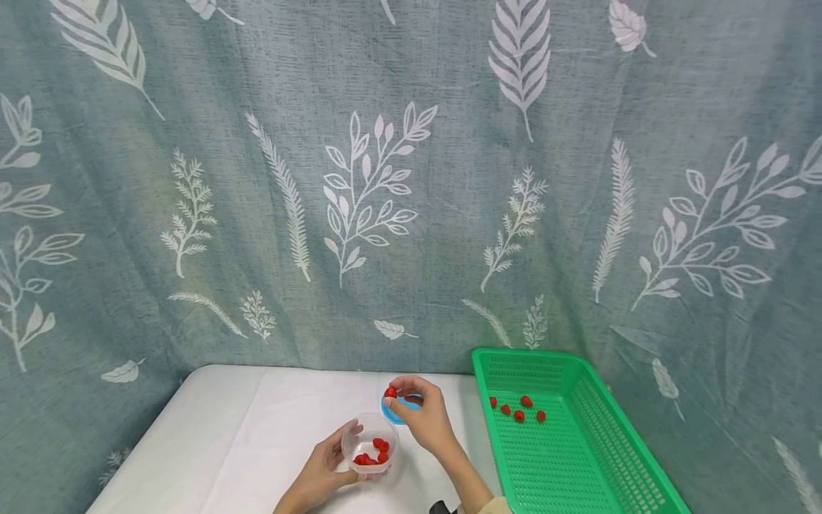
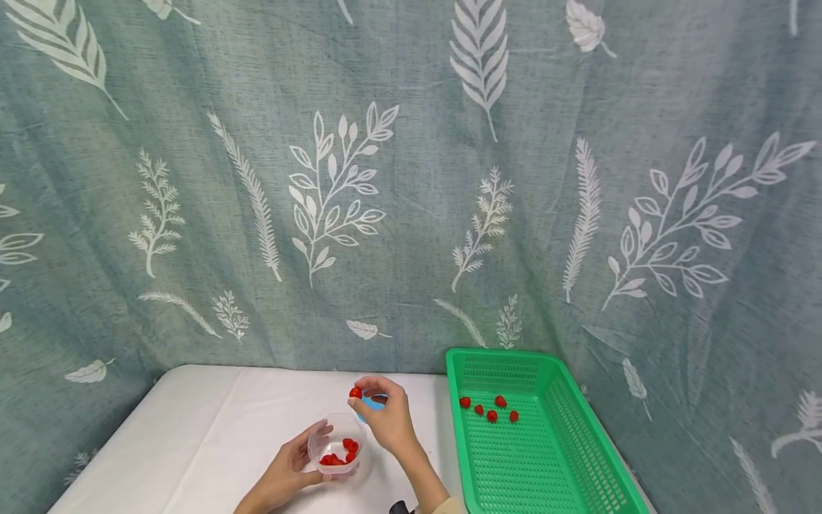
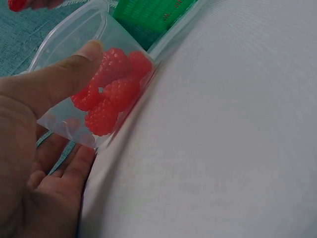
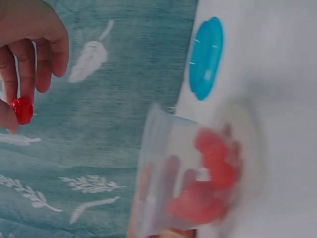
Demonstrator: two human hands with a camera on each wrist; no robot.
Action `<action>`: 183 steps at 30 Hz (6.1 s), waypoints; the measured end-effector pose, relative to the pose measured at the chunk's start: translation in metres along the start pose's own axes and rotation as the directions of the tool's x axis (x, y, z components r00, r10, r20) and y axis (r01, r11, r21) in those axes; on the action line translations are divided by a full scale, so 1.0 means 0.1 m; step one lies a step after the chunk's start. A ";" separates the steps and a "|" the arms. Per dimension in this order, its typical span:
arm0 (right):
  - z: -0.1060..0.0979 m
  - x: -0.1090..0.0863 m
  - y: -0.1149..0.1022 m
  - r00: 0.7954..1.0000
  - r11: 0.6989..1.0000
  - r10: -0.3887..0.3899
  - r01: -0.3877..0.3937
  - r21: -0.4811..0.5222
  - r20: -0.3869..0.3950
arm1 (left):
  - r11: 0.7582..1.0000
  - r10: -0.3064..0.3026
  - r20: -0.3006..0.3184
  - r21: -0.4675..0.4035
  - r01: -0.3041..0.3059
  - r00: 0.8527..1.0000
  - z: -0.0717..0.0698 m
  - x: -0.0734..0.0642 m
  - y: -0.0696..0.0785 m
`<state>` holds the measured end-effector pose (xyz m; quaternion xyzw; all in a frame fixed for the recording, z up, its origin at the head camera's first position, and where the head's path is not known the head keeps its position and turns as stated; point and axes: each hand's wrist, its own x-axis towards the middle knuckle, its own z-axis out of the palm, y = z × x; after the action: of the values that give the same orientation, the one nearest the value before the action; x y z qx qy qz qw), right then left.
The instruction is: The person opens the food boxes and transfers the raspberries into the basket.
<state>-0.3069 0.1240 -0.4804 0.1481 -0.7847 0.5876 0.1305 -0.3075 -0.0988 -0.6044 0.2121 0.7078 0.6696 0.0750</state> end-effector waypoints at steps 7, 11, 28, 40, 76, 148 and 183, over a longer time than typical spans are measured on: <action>-0.18 0.03 -0.21 0.998 0.997 -0.068 0.068 -0.025 0.003 | 0.999 -0.023 -0.025 0.026 0.024 0.999 0.00 0.04 0.03; -0.31 0.02 -0.33 0.996 0.995 -0.094 0.094 -0.011 0.008 | 0.998 -0.041 -0.030 0.053 0.042 0.999 0.00 0.04 0.04; -1.18 0.03 -0.45 0.992 0.990 -0.120 0.117 -0.074 -0.044 | 0.998 -0.035 -0.040 0.058 0.038 0.999 0.00 0.02 0.05; -1.56 -0.10 -0.24 0.999 0.997 0.009 -0.013 -0.075 -0.051 | 0.997 -0.081 -0.026 0.013 0.082 0.996 0.03 0.00 0.01; -2.54 -0.10 0.52 0.974 0.896 0.191 -0.224 -0.383 -0.123 | 0.997 -0.060 -0.034 0.036 0.062 0.998 0.01 -0.03 0.02; -2.89 0.22 1.29 0.959 0.794 0.284 -0.225 -0.565 0.017 | 0.995 -0.084 -0.041 0.049 0.086 0.996 0.02 0.01 0.02; -0.54 -0.20 -0.47 0.914 0.997 0.058 -0.075 0.026 0.401 | 0.998 -0.063 -0.030 0.009 0.063 0.998 0.01 0.02 -0.01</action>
<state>-0.2687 0.1647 -0.4316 0.2411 -0.7871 0.5650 -0.0559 -0.3088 -0.0970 -0.6055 0.1802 0.7186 0.6663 0.0845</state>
